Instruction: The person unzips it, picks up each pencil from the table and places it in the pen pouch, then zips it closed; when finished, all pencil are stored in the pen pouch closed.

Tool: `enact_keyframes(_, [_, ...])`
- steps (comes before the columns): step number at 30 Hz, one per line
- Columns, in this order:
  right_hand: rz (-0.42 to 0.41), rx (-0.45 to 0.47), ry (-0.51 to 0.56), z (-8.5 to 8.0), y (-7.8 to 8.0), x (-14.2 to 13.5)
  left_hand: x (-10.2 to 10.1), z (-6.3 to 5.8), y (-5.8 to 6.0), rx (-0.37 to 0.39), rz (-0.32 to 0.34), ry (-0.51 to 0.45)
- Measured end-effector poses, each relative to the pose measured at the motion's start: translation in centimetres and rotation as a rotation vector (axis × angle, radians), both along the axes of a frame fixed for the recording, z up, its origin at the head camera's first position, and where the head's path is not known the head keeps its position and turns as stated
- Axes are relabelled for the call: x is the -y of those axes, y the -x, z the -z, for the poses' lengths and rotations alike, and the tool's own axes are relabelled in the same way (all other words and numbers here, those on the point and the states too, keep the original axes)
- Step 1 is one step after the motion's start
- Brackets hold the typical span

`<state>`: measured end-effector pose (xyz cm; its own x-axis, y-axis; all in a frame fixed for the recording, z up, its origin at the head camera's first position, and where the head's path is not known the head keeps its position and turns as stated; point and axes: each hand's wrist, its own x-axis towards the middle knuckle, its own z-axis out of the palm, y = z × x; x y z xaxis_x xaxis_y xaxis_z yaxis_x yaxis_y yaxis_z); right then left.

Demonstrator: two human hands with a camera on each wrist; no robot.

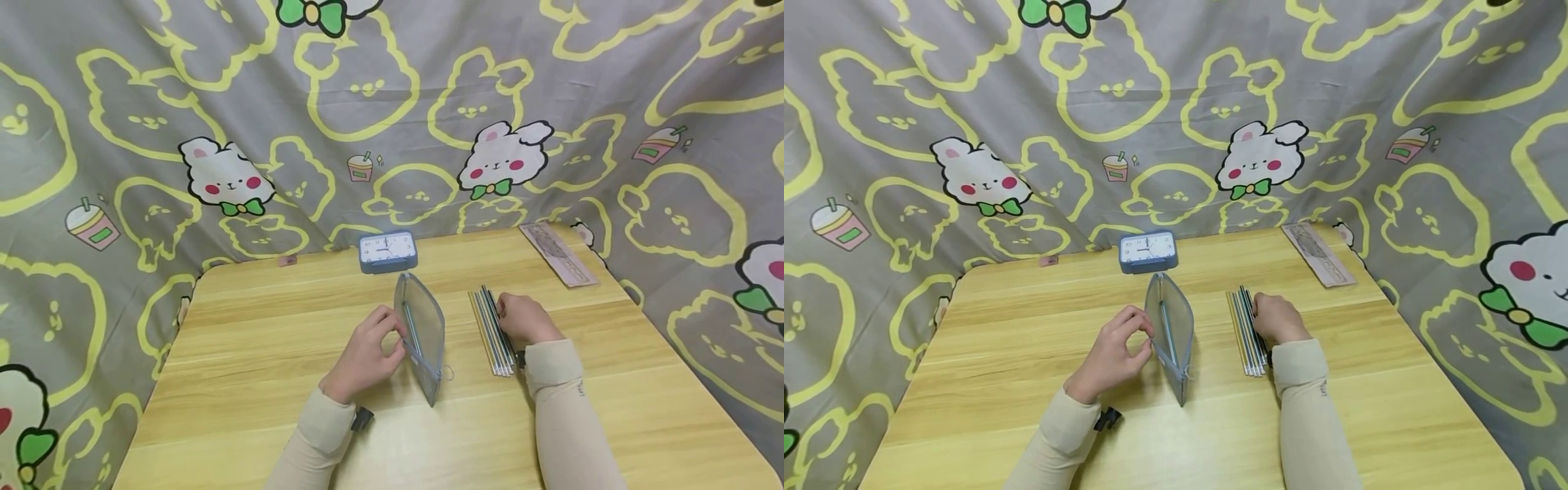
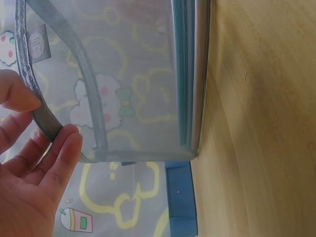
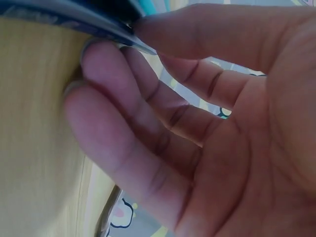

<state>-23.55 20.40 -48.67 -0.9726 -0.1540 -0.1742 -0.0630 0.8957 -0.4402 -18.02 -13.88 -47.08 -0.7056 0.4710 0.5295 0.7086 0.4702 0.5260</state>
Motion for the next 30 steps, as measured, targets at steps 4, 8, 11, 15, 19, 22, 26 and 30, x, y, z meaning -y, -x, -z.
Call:
enact_keyframes(4, [0.015,-0.009,-0.026,0.1,0.0,0.0,0.0,0.0,0.0,0.012,-0.003,0.002])
enact_keyframes(8, [0.025,-0.014,-0.020,0.2,0.0,-0.2,-0.1,0.0,0.0,0.012,-0.010,0.007])
enact_keyframes(11, [0.035,-0.042,-0.001,-0.1,0.0,-0.4,-0.1,0.0,-0.1,0.010,-0.012,0.008])
enact_keyframes(15, [0.057,-0.135,0.073,-1.4,-0.1,-0.1,-0.1,0.0,-0.1,0.013,-0.010,0.006])
enact_keyframes(19, [0.105,-0.190,0.240,-3.6,-0.8,1.3,-0.1,0.0,-0.1,0.010,-0.008,0.005])
enact_keyframes(22, [0.133,-0.188,0.399,-5.3,-1.6,3.0,-0.1,0.1,-0.1,0.007,-0.006,0.004])
enact_keyframes(26, [0.134,-0.145,0.610,-6.8,-2.6,6.2,-0.1,0.1,-0.1,0.002,-0.004,0.003])
enact_keyframes(30, [0.095,-0.094,0.720,-7.3,-3.7,9.5,-0.1,0.0,0.0,-0.007,-0.002,0.001])
